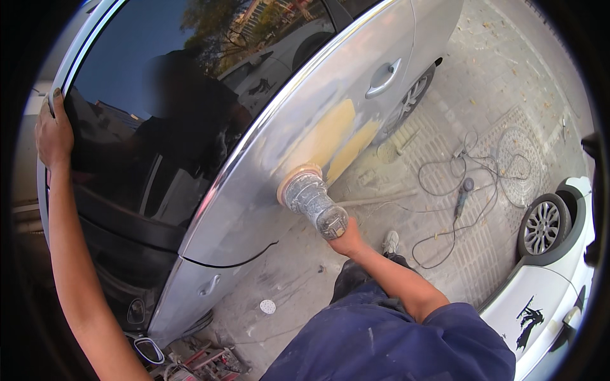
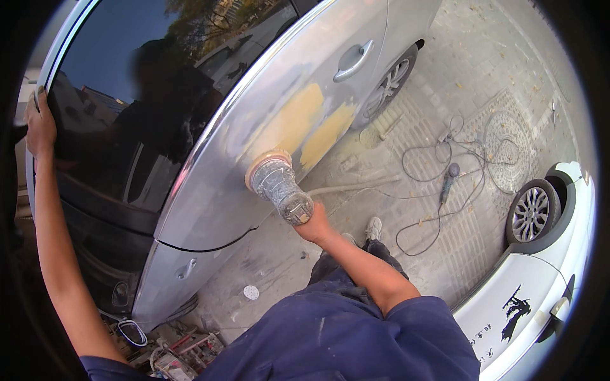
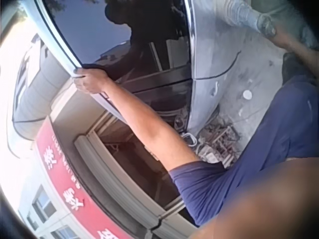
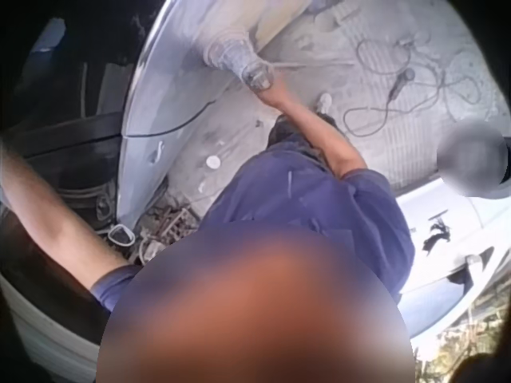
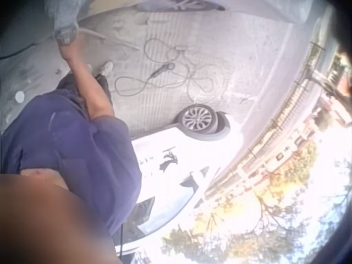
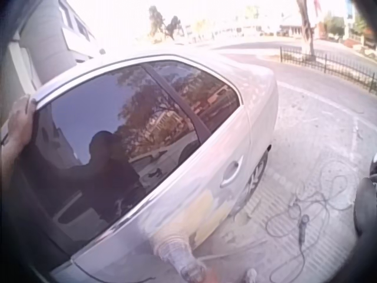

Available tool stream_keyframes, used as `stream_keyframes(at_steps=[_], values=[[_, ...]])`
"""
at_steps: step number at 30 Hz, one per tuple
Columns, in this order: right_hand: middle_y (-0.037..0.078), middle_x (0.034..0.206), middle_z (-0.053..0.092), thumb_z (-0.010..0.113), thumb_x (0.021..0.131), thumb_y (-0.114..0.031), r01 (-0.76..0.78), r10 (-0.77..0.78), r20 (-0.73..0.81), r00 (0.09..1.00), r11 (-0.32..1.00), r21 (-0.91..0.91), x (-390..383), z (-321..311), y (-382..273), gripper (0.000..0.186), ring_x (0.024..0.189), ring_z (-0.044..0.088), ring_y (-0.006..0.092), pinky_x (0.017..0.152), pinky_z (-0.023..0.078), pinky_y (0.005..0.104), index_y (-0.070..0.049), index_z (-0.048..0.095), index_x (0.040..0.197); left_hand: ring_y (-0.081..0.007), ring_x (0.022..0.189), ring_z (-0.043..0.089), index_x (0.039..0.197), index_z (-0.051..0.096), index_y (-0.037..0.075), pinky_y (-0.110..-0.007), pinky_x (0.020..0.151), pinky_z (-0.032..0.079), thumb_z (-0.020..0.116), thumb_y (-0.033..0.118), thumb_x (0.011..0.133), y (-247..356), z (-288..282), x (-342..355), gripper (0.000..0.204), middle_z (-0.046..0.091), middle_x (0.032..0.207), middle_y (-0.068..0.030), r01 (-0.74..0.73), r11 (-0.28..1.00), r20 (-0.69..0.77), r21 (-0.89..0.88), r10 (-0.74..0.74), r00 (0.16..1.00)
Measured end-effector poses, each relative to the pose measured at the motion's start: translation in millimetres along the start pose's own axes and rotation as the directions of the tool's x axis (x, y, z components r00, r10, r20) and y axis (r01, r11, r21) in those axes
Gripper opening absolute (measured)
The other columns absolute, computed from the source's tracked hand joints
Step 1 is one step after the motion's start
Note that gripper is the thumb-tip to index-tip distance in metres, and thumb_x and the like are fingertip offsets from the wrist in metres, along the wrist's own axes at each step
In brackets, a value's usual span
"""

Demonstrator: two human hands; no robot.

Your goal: The person uses an orbital sander to sand the side panel of a silver car door. They move the sander across the door surface, creating a matte sanded area. The person occasionally places a hand on the door to stabilize it while sanding.

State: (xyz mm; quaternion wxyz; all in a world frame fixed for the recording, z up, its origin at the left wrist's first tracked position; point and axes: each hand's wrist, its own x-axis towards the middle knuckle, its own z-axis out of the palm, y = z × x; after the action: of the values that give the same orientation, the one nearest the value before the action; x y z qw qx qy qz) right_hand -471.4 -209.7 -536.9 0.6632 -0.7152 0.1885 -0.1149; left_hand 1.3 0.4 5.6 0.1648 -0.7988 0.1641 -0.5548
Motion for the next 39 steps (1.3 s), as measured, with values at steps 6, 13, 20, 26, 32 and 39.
stream_keyframes(at_steps=[6, 13, 20, 26, 32, 39], values=[[0.017, 0.112, 0.079, 0.084, 0.086, -0.017, -0.045, 0.045, 0.037, 0.998, 0.999, 0.018, 2, 2, 9, 0.036, 0.105, 0.077, 0.03, 0.092, 0.059, 0.0398, -0.002, 0.075, 0.117, -0.0401, 0.138, 0.059, 0.152, 0.062, 0.015, -0.052, 0.116, 0.046, 0.028, 0.075, 0.107, 0, -2, -5, 0.083, 0.066, 0.146, -0.0189, 0.011, 1.0, 0.016, -0.013, -0.011, 1.0], [0.013, 0.109, 0.079, 0.09, 0.084, -0.019, -0.009, 0.017, -0.087, 0.996, 0.996, 0.091, 6, -6, 9, 0.041, 0.099, 0.077, 0.0272, 0.088, 0.06, 0.0405, 0.0, 0.073, 0.116, -0.0383, 0.142, 0.055, 0.153, 0.06, 0.014, -0.049, 0.118, 0.043, 0.031, 0.072, 0.108, 4, -7, -4, 0.079, 0.063, 0.15, -0.0175, 0.004, 0.999, 0.013, -0.04, -0.004, 1.0], [0.009, 0.098, 0.079, 0.09, 0.085, -0.017, -0.162, 0.194, -0.028, 0.98, 0.882, 0.443, 30, -23, -1, 0.041, 0.084, 0.075, 0.0161, 0.074, 0.06, 0.0353, 0.001, 0.072, 0.118, -0.038, 0.141, 0.056, 0.155, 0.058, 0.013, -0.049, 0.117, 0.044, 0.031, 0.071, 0.109, -4, -3, 2, 0.079, 0.062, 0.151, -0.0171, -0.023, 1.0, 0.089, 0.011, 0.022, 0.996], [0.006, 0.091, 0.075, 0.088, 0.086, -0.013, -0.258, 0.326, -0.054, 0.944, 0.83, 0.495, 21, -28, -13, 0.031, 0.074, 0.07, 0.0136, 0.066, 0.057, 0.0333, 0.001, 0.072, 0.109, -0.0379, 0.141, 0.056, 0.155, 0.057, 0.013, -0.048, 0.117, 0.044, 0.031, 0.07, 0.109, -14, 6, 7, 0.079, 0.062, 0.151, -0.0166, -0.033, 0.997, 0.116, 0.064, 0.025, 0.993], [0.004, 0.082, 0.07, 0.083, 0.084, -0.004, -0.169, 0.277, -0.085, 0.957, 0.773, 0.611, 49, -53, -14, 0.02, 0.066, 0.065, 0.0139, 0.059, 0.054, 0.0331, -0.002, 0.07, 0.099, -0.0375, 0.142, 0.056, 0.155, 0.058, 0.013, -0.048, 0.118, 0.044, 0.032, 0.07, 0.109, -19, 11, 8, 0.078, 0.062, 0.152, -0.0162, -0.048, 0.993, 0.139, 0.108, 0.032, 0.99], [0.004, 0.08, 0.07, 0.083, 0.083, -0.004, -0.237, 0.325, -0.059, 0.944, 0.789, 0.567, 39, -56, -20, 0.019, 0.066, 0.065, 0.0132, 0.057, 0.051, 0.0322, -0.002, 0.07, 0.095, -0.0371, 0.143, 0.055, 0.155, 0.058, 0.013, -0.048, 0.119, 0.043, 0.032, 0.07, 0.109, -21, 15, 6, 0.078, 0.062, 0.152, -0.0154, -0.062, 0.997, 0.059, 0.05, 0.059, 0.996]])
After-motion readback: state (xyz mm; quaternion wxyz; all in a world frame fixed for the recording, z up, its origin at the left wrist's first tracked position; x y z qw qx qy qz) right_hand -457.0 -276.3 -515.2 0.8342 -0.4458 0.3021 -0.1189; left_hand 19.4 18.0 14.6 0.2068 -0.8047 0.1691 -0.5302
